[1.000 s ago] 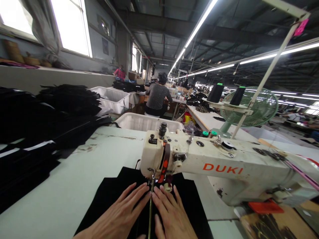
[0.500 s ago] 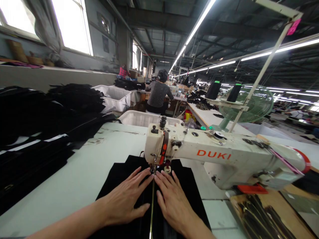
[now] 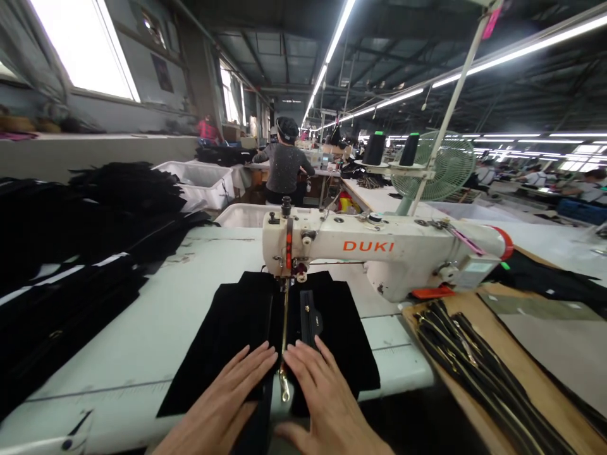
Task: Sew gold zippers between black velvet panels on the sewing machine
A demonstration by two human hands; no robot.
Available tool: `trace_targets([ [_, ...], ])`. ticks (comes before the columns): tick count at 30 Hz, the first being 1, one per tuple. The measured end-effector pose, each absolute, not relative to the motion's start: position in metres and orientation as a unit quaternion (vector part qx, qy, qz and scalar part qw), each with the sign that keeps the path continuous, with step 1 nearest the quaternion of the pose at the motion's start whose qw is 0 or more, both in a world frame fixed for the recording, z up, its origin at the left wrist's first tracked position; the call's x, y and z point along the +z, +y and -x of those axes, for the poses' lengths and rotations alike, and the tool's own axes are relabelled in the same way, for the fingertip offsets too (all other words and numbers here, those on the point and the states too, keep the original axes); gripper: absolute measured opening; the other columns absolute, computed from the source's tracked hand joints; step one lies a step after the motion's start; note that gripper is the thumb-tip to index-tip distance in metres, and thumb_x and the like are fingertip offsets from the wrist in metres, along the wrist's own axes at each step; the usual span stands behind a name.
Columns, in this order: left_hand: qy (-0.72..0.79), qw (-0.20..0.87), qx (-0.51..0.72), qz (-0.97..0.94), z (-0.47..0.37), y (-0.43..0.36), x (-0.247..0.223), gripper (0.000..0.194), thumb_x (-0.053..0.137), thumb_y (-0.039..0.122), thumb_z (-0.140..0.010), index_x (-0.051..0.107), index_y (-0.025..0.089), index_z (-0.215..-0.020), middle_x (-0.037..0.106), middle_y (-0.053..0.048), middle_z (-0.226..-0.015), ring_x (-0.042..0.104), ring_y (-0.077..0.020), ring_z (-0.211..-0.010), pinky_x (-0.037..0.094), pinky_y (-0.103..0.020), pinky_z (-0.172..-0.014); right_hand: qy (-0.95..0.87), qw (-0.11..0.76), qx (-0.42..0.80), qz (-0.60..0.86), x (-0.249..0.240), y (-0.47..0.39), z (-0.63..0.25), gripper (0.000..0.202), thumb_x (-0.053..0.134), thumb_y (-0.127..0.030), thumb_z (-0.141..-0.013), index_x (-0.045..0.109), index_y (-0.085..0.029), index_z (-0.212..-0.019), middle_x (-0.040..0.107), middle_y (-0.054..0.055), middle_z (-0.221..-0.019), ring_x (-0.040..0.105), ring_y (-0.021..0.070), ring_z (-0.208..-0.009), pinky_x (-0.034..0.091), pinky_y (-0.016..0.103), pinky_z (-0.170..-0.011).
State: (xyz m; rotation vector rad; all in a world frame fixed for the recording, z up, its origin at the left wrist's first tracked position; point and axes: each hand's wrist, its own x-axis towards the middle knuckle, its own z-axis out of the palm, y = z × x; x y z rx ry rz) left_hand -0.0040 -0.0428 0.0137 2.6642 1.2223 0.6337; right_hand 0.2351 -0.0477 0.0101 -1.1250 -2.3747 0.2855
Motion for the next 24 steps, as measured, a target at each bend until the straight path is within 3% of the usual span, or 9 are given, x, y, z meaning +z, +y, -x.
trace_targets([
  [4, 0.425, 0.133, 0.218, -0.869, 0.018, -0.031, 0.007, 0.05, 0.039, 0.022, -0.103, 0.037, 0.038, -0.15, 0.047, 0.003, -0.152, 0.043, -0.0225, -0.139, 0.043, -0.04, -0.106, -0.863, 0.277, 0.072, 0.416, 0.002, -0.041, -0.226, 0.06, 0.073, -0.032, -0.085, 0.049, -0.017, -0.138, 0.06, 0.01, -0.136, 0.051, 0.0288, -0.13, 0.032, 0.057, -0.117],
  [9, 0.431, 0.123, 0.225, -0.865, 0.017, -0.032, 0.001, 0.047, 0.039, 0.025, -0.103, 0.04, 0.038, -0.148, 0.048, 0.003, -0.151, 0.041, -0.0225, -0.14, 0.042, -0.042, -0.107, -0.854, 0.305, 0.062, 0.417, 0.011, -0.035, -0.228, 0.033, 0.057, -0.017, -0.096, 0.056, -0.025, -0.128, 0.066, 0.003, -0.123, 0.056, 0.0228, -0.12, 0.031, 0.055, -0.117],
  [13, 0.395, 0.078, 0.23, -0.886, 0.01, -0.037, 0.011, 0.054, 0.044, 0.018, -0.1, 0.036, 0.036, -0.151, 0.05, 0.004, -0.15, 0.044, -0.0188, -0.138, 0.039, -0.035, -0.111, -0.89, 0.265, 0.016, 0.371, 0.014, -0.031, -0.231, 0.038, 0.053, -0.007, -0.094, 0.055, -0.018, -0.13, 0.067, 0.005, -0.115, 0.058, 0.0215, -0.113, 0.032, 0.048, -0.118],
  [18, 0.366, -0.034, 0.22, -0.903, 0.0, -0.039, 0.011, 0.072, 0.043, 0.006, -0.09, 0.024, 0.027, -0.156, 0.049, 0.0, -0.151, 0.047, -0.0175, -0.137, 0.039, -0.034, -0.111, -0.906, 0.256, -0.088, 0.325, 0.005, -0.033, -0.23, 0.045, 0.049, -0.002, -0.09, 0.051, -0.002, -0.135, 0.065, 0.016, -0.12, 0.056, 0.0279, -0.116, 0.034, 0.047, -0.118],
  [21, 0.348, -0.081, 0.191, -0.914, -0.006, -0.041, 0.006, 0.083, 0.039, -0.001, -0.082, 0.014, 0.019, -0.158, 0.047, -0.005, -0.152, 0.046, -0.019, -0.138, 0.037, -0.039, -0.114, -0.9, 0.276, -0.089, 0.327, 0.005, -0.036, -0.229, 0.047, 0.045, -0.001, -0.089, 0.05, -0.002, -0.136, 0.065, 0.017, -0.118, 0.057, 0.0288, -0.114, 0.039, 0.048, -0.114],
  [24, 0.335, -0.118, 0.156, -0.922, -0.011, -0.043, 0.004, 0.089, 0.038, -0.006, -0.076, 0.011, 0.015, -0.158, 0.044, -0.007, -0.154, 0.04, -0.0211, -0.142, 0.027, -0.046, -0.119, -0.886, 0.305, -0.008, 0.348, 0.012, -0.036, -0.23, 0.047, 0.045, -0.001, -0.089, 0.053, -0.01, -0.134, 0.066, 0.012, -0.114, 0.059, 0.0248, -0.11, 0.04, 0.047, -0.113],
])
